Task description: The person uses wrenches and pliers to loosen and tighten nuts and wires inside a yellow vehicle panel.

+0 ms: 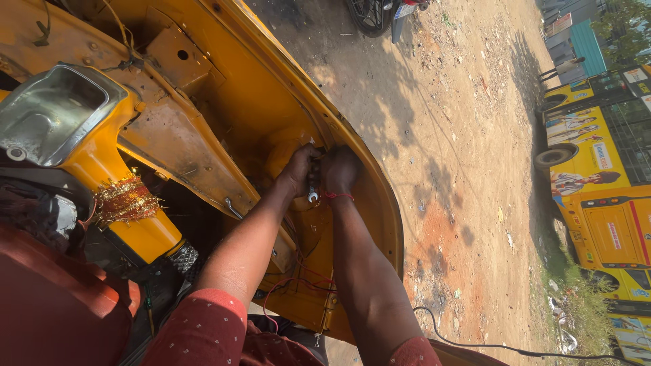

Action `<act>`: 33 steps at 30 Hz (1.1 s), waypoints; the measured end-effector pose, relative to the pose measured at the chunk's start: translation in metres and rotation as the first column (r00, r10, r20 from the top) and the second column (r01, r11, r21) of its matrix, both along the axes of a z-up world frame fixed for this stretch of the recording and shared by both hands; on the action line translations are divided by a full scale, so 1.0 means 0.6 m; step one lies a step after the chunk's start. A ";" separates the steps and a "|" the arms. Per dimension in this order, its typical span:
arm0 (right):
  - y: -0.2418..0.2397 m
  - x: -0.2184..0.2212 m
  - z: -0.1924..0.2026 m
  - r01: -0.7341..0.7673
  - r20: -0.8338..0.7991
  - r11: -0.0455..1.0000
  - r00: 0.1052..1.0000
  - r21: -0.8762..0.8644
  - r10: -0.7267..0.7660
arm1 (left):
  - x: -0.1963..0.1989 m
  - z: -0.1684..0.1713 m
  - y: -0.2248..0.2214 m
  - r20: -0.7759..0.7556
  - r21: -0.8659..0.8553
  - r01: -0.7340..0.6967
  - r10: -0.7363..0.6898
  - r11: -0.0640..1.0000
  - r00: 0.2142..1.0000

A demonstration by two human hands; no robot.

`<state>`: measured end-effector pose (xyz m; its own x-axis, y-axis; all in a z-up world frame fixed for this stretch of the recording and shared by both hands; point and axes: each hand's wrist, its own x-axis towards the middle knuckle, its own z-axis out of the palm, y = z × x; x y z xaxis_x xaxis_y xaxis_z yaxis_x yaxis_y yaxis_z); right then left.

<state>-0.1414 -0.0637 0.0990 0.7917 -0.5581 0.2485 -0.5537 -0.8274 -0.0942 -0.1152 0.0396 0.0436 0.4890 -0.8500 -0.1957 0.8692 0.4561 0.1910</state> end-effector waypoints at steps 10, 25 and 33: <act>-0.012 -0.031 0.044 -0.511 -0.341 0.818 0.843 -0.265 0.416 | -0.006 0.039 0.030 -0.045 0.027 0.007 -0.006 1.000 0.999; 0.012 -0.013 0.057 -0.673 -0.736 0.559 0.659 -0.485 0.155 | -0.012 0.041 0.030 -0.107 -0.014 -0.027 0.025 1.000 0.994; 0.022 0.012 0.077 -0.782 -0.816 0.518 0.523 -0.346 0.245 | -0.010 0.050 0.037 -0.031 -0.022 0.001 -0.001 1.000 1.000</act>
<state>-0.1341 -0.0503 0.1449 0.9348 0.1087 -0.3381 0.3258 -0.6415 0.6945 -0.1212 0.0616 0.0738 0.4823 -0.8547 -0.1920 0.8749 0.4590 0.1544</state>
